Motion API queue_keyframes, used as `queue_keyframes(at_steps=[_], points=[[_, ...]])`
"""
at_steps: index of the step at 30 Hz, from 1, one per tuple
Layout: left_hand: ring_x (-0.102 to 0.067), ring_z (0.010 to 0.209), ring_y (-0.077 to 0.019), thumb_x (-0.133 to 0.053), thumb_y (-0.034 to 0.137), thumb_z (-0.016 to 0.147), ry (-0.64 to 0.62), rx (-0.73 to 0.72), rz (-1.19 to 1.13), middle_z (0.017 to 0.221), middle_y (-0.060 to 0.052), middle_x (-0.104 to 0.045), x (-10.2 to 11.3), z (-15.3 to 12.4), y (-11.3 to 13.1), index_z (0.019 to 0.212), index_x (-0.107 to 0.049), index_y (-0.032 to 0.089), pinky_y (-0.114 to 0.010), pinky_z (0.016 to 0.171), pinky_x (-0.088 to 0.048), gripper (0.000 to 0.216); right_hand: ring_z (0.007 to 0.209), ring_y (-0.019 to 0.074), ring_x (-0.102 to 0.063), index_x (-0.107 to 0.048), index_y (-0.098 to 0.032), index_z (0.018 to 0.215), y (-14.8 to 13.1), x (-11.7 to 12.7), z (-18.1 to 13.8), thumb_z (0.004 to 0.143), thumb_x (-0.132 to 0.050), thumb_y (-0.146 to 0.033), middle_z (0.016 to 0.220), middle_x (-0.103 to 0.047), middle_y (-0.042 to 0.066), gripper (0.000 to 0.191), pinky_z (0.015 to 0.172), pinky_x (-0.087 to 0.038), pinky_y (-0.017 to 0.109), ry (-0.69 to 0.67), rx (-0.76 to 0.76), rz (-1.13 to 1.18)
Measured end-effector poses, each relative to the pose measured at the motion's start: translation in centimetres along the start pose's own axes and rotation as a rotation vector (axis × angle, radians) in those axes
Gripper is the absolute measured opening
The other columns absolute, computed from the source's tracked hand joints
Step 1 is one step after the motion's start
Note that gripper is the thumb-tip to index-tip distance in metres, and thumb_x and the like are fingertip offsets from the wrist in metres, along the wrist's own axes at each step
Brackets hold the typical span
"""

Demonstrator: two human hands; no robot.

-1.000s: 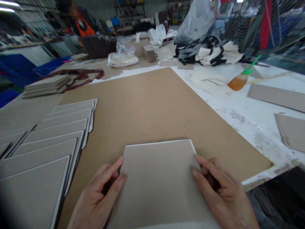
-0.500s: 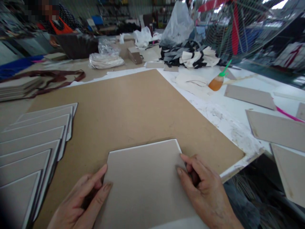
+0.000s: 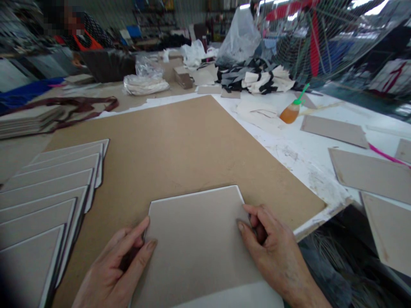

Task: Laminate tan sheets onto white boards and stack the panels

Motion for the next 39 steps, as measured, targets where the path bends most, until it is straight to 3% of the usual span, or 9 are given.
queue_keyframes(at_steps=[5,9,12,15,17,21,25,29,39], points=[[-0.059,0.069,-0.0154,-0.055,0.045,0.094,0.026,-0.023,0.056,0.082,0.001,-0.054,-0.3,0.0,0.3,0.132,-0.059,0.021,-0.027,0.063,-0.054,0.045,0.06,0.0167,-0.057,-0.063,-0.021,0.117,0.2,-0.5,-0.6,0.096,-0.055,-0.036,0.087,-0.057,0.004,0.027,0.051,-0.051,0.029,0.039,0.09,-0.208],[-0.064,0.087,-0.023,-0.051,0.032,0.095,0.174,-0.185,0.26,0.103,-0.01,-0.06,-0.4,0.1,1.6,0.138,-0.053,0.017,-0.038,0.073,-0.059,0.046,0.095,0.0275,-0.063,-0.059,-0.016,0.132,-0.9,-1.1,-0.7,0.099,-0.044,-0.02,0.115,-0.061,0.015,0.037,0.077,-0.057,0.043,0.032,0.349,-0.379],[-0.057,0.121,-0.0274,-0.036,0.009,0.093,0.047,-0.5,0.418,0.13,-0.012,-0.062,-1.1,-0.1,3.1,0.124,-0.066,0.02,-0.047,0.099,-0.053,0.044,0.132,0.0288,-0.046,-0.054,-0.016,0.141,-3.1,-1.9,-0.8,0.099,-0.04,-0.013,0.14,-0.056,0.011,0.044,0.11,-0.041,0.049,-0.243,0.689,-0.353],[-0.047,0.136,-0.0306,-0.042,0.025,0.098,-0.106,-0.628,0.523,0.145,-0.016,-0.054,-1.7,-1.2,3.9,0.135,-0.058,0.011,-0.047,0.107,-0.048,0.042,0.147,0.0271,-0.027,-0.038,-0.015,0.154,-4.7,-2.3,-1.3,0.102,-0.05,-0.045,0.156,-0.039,0.01,0.061,0.123,-0.017,0.05,-0.554,0.821,-0.289],[-0.038,0.142,-0.0381,-0.052,0.054,0.094,-0.131,-0.629,0.564,0.154,-0.023,-0.041,-1.8,-2.2,3.9,0.145,-0.047,0.006,-0.052,0.109,-0.046,0.07,0.148,0.0287,-0.024,-0.029,-0.013,0.158,-4.5,-2.0,-1.4,0.097,-0.051,-0.063,0.159,-0.032,0.012,0.081,0.124,-0.011,0.052,-0.612,0.791,-0.273],[-0.028,0.146,-0.0429,-0.048,0.079,0.083,-0.221,-0.647,0.568,0.158,-0.027,-0.028,-1.2,-3.9,3.4,0.151,-0.037,0.005,-0.057,0.111,-0.042,0.101,0.148,0.0303,-0.024,-0.031,-0.015,0.157,-0.6,-0.3,-0.4,0.1,-0.051,-0.052,0.159,-0.031,0.013,0.071,0.121,-0.019,0.056,-0.462,0.619,-0.333],[-0.025,0.148,-0.0401,-0.045,0.073,0.089,-0.295,-0.546,0.538,0.161,-0.022,-0.023,-0.5,-4.4,3.3,0.153,-0.034,0.011,-0.058,0.112,-0.04,0.09,0.135,0.0338,-0.046,-0.054,-0.01,0.142,2.7,1.5,2.8,0.099,-0.05,-0.047,0.147,-0.049,0.019,0.057,0.113,-0.035,0.053,-0.26,0.351,-0.328],[-0.021,0.15,-0.0386,-0.05,0.072,0.088,-0.312,-0.445,0.478,0.163,-0.02,-0.02,-0.5,-4.6,3.7,0.153,-0.036,0.014,-0.058,0.115,-0.036,0.089,0.098,0.0268,-0.066,-0.063,-0.014,0.129,2.9,1.2,6.4,0.092,-0.055,-0.045,0.116,-0.068,0.013,0.049,0.087,-0.051,0.041,-0.273,0.113,-0.092],[-0.019,0.15,-0.039,-0.066,0.066,0.079,-0.326,-0.386,0.419,0.163,-0.021,-0.018,-0.7,-4.7,3.9,0.152,-0.038,0.014,-0.058,0.117,-0.032,0.094,0.077,0.0206,-0.061,-0.076,-0.022,0.093,2.3,0.1,7.9,0.081,-0.063,-0.04,0.087,-0.069,0.003,0.026,0.07,-0.043,0.032,-0.256,0.108,0.029]])
Point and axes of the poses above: each hand's wrist, its own z-axis towards the middle knuckle, its own x-axis out of the back of the hand, y = z × x, the point moved 2 cm from there along z, towards the middle knuckle
